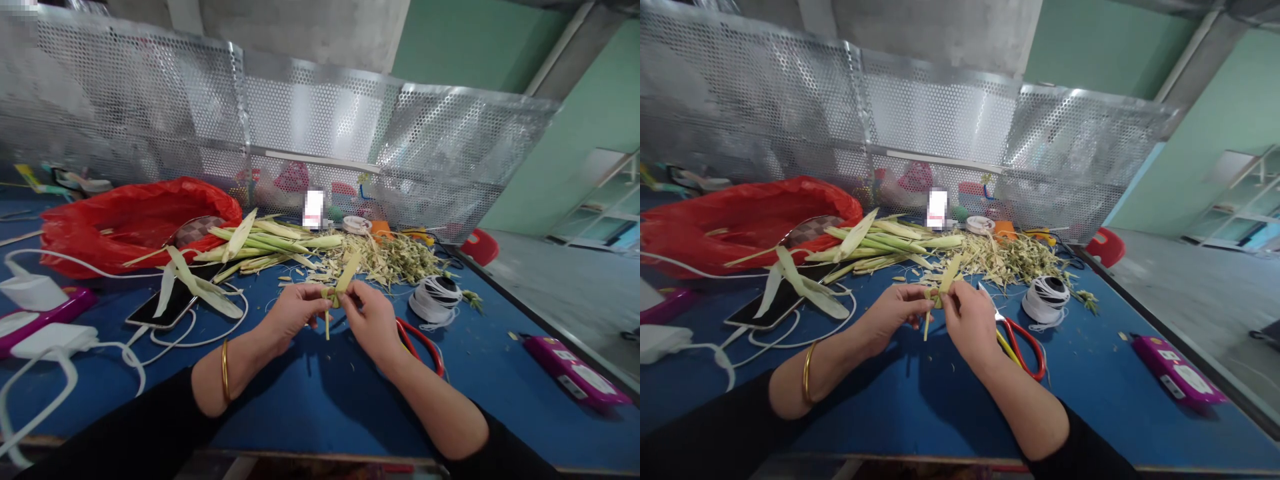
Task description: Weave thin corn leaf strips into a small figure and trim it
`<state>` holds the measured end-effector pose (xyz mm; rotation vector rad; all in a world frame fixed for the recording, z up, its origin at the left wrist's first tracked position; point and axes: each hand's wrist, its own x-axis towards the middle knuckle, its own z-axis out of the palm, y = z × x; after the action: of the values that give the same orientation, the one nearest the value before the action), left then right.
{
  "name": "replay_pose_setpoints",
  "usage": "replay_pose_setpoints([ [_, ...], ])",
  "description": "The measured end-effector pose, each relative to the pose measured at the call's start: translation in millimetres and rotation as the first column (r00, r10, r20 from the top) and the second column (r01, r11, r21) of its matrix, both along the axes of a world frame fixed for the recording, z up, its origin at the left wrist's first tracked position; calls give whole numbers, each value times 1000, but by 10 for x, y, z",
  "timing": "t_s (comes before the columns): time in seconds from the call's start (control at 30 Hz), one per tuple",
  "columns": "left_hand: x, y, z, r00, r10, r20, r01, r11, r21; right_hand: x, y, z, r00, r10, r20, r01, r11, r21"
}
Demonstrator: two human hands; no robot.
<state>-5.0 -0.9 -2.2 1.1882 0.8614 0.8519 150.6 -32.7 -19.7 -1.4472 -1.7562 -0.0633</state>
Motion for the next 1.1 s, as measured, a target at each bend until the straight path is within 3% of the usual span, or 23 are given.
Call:
replay_pose_setpoints([
  [0.1,19,-7,-35,999,26,20,-26,999,-38,-10,10,-18,995,-7,-101,-1,997,-83],
  [0.27,63,-19,-76,995,94,-21,-93,995,25,-32,5,-10,974,3,-227,-37,988,-148],
  [0.43,71,-36,-44,993,113,-25,-112,993,48,-21,37,-12,902,-15,-432,-97,967,-235],
  [0.63,15,37,-27,987,154,49,-154,988,-10,56,102,29,732,121,-671,-416,859,-299],
  [0.77,-16,79,-25,982,170,80,-168,985,-32,133,114,75,818,181,-546,-415,842,-344],
  [0.9,-6,65,-23,984,170,46,-168,985,-42,174,60,160,961,167,-218,-204,966,-158],
  [1.0,0,54,-13,977,212,7,-212,977,-4,166,-1,228,990,138,-18,-139,989,-56],
  [1.1,-7,50,10,970,240,-47,-238,970,51,149,-33,255,985,143,-96,-156,978,-139],
])
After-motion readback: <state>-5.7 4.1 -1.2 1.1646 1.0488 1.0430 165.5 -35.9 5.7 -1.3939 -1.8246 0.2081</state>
